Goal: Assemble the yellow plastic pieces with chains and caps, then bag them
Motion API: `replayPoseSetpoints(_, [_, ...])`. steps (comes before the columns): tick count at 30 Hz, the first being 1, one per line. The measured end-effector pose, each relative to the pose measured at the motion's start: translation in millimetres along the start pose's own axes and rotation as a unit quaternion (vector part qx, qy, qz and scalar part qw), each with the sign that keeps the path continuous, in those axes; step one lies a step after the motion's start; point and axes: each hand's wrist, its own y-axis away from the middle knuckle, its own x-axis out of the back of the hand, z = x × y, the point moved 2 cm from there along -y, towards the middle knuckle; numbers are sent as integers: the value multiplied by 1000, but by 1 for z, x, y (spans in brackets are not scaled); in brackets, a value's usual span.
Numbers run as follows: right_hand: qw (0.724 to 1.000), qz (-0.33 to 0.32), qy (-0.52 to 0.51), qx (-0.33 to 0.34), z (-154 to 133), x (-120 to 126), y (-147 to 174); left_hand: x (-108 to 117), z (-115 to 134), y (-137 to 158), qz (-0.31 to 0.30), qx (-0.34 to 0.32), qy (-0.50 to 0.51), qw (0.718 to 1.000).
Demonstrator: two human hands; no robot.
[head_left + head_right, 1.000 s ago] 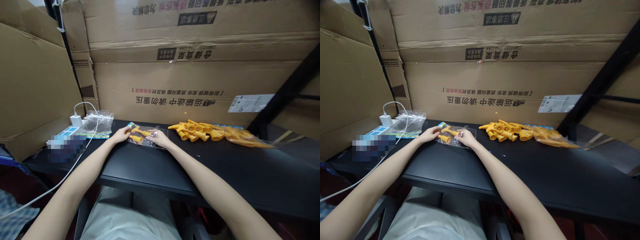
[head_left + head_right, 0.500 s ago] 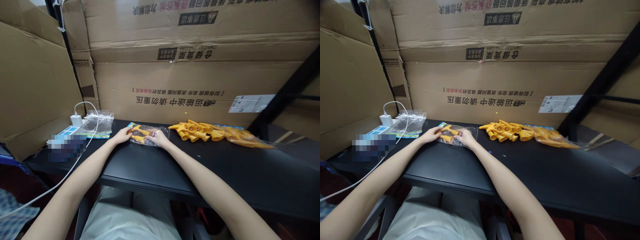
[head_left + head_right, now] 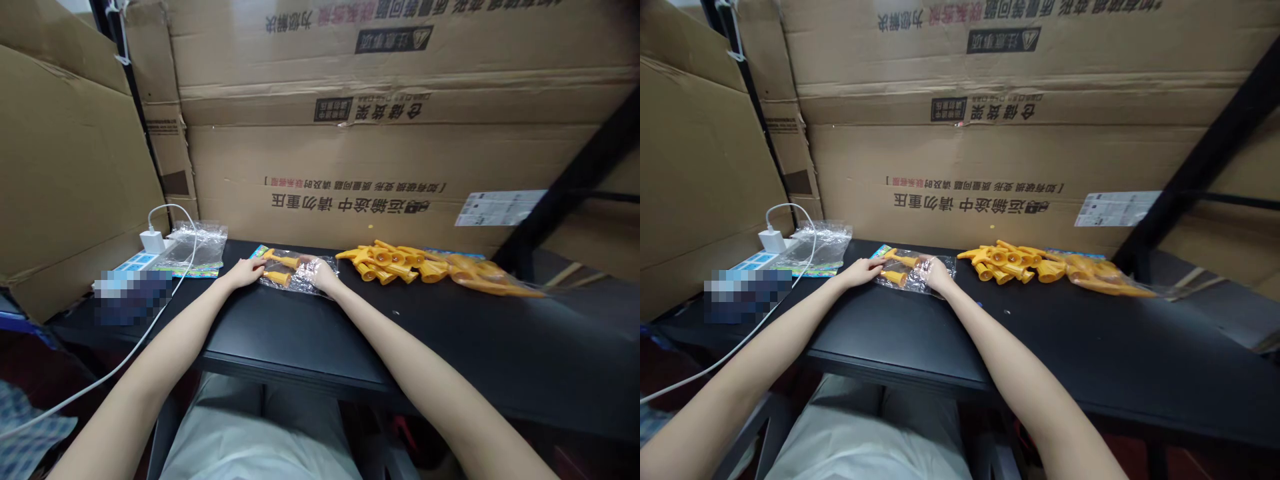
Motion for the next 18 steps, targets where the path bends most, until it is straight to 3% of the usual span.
replayPoseSetpoints(3, [1000,1,12,-20,1,12,-2,0,-3,-1,-12,8,-52,999])
replayPoseSetpoints(6, [994,52,92,-24,1,36,-3,2,-8,-3,-15,23,-81,996])
replayPoseSetpoints(10, [942,153,297,-5,1,72,1,8,-16,-3,-7,54,-114,992])
replayPoseSetpoints(12, [912,141,385,-33,4,83,4,11,-21,-3,-3,69,-122,990])
replayPoseSetpoints(15, [873,65,472,-102,13,92,6,13,-27,-3,1,85,-122,989])
replayPoseSetpoints(18, [857,14,493,-151,22,95,6,13,-32,-4,5,91,-113,989])
